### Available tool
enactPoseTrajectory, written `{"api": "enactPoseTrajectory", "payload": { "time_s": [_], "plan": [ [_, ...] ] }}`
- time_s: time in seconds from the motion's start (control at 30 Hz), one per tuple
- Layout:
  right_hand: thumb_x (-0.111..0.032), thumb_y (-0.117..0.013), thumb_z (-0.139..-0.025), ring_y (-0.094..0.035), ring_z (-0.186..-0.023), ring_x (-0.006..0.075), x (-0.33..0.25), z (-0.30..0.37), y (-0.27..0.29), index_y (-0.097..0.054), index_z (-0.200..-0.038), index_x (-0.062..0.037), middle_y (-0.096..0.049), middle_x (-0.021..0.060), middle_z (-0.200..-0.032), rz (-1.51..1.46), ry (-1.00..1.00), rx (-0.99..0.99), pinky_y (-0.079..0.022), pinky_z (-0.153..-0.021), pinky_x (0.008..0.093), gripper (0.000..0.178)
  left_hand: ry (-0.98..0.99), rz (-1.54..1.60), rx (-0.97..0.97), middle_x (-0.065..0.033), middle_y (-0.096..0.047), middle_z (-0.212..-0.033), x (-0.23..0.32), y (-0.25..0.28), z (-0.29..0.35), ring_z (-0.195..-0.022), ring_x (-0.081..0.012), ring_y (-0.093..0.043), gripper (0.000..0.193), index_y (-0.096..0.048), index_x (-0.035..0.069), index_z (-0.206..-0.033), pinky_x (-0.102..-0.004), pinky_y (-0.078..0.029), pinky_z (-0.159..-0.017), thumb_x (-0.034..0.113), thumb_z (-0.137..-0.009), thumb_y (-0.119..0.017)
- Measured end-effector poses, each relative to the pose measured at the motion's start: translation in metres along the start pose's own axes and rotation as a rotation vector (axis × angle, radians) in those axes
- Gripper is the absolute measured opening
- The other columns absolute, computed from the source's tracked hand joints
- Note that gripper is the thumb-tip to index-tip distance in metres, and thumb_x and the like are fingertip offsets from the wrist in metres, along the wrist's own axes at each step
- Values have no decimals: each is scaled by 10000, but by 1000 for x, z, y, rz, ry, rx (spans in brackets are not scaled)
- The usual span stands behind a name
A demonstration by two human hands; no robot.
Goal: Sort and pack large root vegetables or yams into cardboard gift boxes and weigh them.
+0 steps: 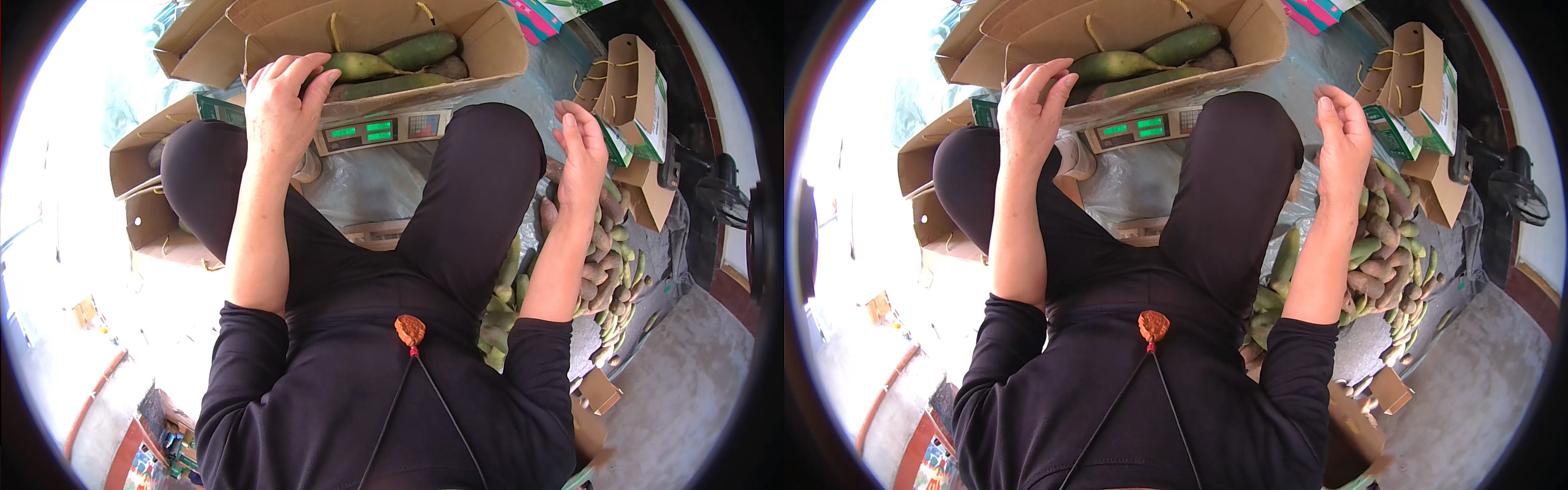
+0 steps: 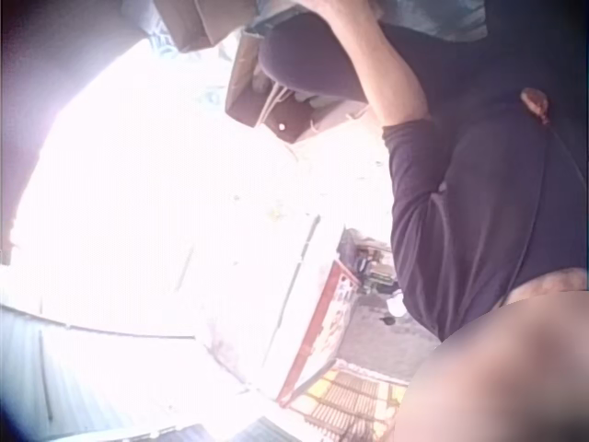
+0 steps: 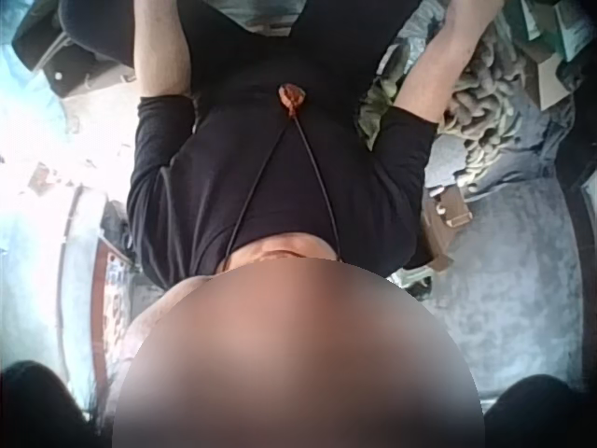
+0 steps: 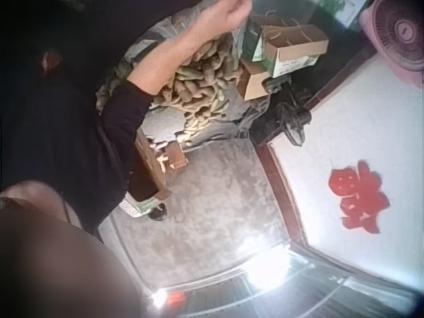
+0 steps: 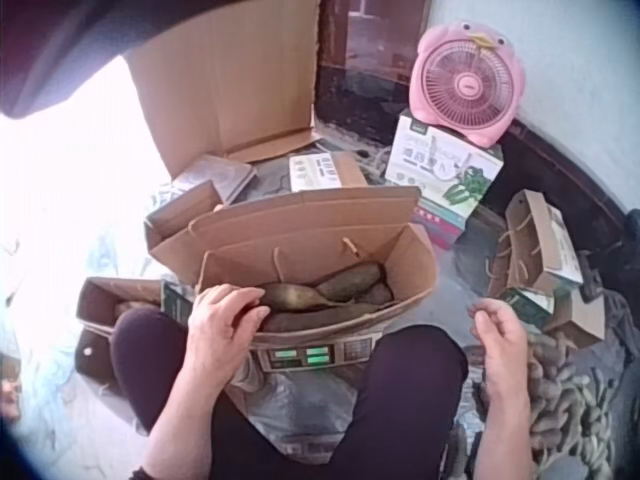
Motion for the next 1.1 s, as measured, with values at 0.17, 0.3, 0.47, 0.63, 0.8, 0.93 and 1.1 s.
{"api": "enactPoseTrajectory", "payload": {
  "time_s": [0.17,0.3,0.47,0.63,0.8,0.93,1.1],
  "plan": [
    [-159,-597,-890,-490,-802,73,-8,-2,-6,-631,-1047,-34,-600,-4,-908,-78,87,-20,-407,-755,220,204,7,19,-2,-50,-627,-797,-2,-2,0,-813,-250,-597,205,-663,82,-952,-369,-432,-809,234,-815,-652],
    [-157,-599,-888,-495,-812,74,-11,-9,-5,-631,-1051,-33,-598,-3,-912,-79,98,-43,-408,-770,225,207,-3,18,3,-51,-634,-814,-2,-4,0,-821,-251,-598,209,-661,80,-950,-371,-432,-812,236,-811,-656],
    [-190,-583,-907,-562,-1037,125,-31,-18,-13,-609,-1096,-46,-629,55,-1095,34,163,-128,-420,-854,263,238,-18,11,22,-55,-643,-837,-4,-1,-2,-826,-258,-600,199,-666,79,-928,-378,-434,-810,230,-797,-665],
    [-155,-610,-886,-517,-887,73,-60,-25,-39,-621,-1067,-15,-602,1,-959,55,250,-265,-403,-840,227,229,-65,-31,92,-83,-652,-838,3,17,-1,-822,-269,-609,175,-674,68,-931,-358,-468,-760,156,-780,-677],
    [-126,-591,-893,-518,-947,92,-105,-14,-71,-596,-1096,-3,-591,17,-1019,121,337,-482,-398,-865,241,237,-13,24,114,-80,-649,-896,11,57,5,-891,-263,-602,197,-661,46,-950,-348,-466,-805,131,-773,-677],
    [-119,-591,-885,-523,-963,101,-119,-7,-96,-594,-1102,-20,-594,34,-1055,303,382,-593,-400,-859,243,239,94,46,279,-125,-646,-986,-14,117,24,-979,-228,-594,275,-640,28,-1042,-314,-441,-883,49,-769,-663],
    [-144,-617,-824,-541,-1045,230,-108,-3,-127,-586,-1103,-47,-599,86,-1076,550,546,-719,-404,-901,312,297,460,-568,590,-212,-530,-1184,-151,186,143,-1114,-344,-483,640,-466,-50,-1232,-400,-356,-986,231,-729,-746]
  ]
}}
Point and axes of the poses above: each hand's wrist, its own z-axis away from the middle knuckle, its own y-axis out of the back of the hand, x = y × z, the point moved 3 cm from there along -z, towards the middle knuckle
